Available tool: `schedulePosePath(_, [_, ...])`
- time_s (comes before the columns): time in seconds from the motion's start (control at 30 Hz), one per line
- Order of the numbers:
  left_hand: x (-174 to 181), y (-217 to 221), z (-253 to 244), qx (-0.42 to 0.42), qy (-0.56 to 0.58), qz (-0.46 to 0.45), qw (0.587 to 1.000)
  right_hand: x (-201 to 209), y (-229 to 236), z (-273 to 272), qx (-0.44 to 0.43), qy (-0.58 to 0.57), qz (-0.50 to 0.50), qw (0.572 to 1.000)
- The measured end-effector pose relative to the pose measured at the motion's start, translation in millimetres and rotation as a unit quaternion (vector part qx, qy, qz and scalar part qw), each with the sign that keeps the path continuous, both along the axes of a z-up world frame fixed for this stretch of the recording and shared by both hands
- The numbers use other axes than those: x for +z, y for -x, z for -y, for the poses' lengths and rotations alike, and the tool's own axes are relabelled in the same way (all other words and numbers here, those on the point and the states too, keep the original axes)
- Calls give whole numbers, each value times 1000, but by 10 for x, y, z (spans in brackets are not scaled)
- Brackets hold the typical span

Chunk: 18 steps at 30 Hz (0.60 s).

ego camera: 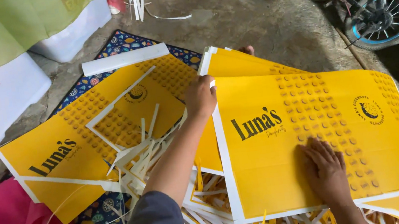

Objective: Stripping waste material from die-cut cardboard packaging sheets

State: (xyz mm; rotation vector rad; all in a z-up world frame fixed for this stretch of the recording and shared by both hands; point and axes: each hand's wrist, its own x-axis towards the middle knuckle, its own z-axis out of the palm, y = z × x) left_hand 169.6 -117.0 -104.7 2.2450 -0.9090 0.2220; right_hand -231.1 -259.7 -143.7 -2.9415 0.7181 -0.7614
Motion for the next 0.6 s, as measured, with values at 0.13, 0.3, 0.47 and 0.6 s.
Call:
schedulePosePath(0.13, [5,16,19,1,106,-194,975,82,-218,66,13,-39,14,999])
schedulePosePath(0.3, [-97,86,105,19,137,-288,947,310,-1115,-103,44,-17,41,998])
schedulePosePath(0.47, [-333,106,161,79,184,-310,929,176,-1697,-198,18,-35,-139,989])
schedulePosePath(0.6, [-657,-66,360,120,183,-289,932,352,-1764,-293,-23,-68,-241,968])
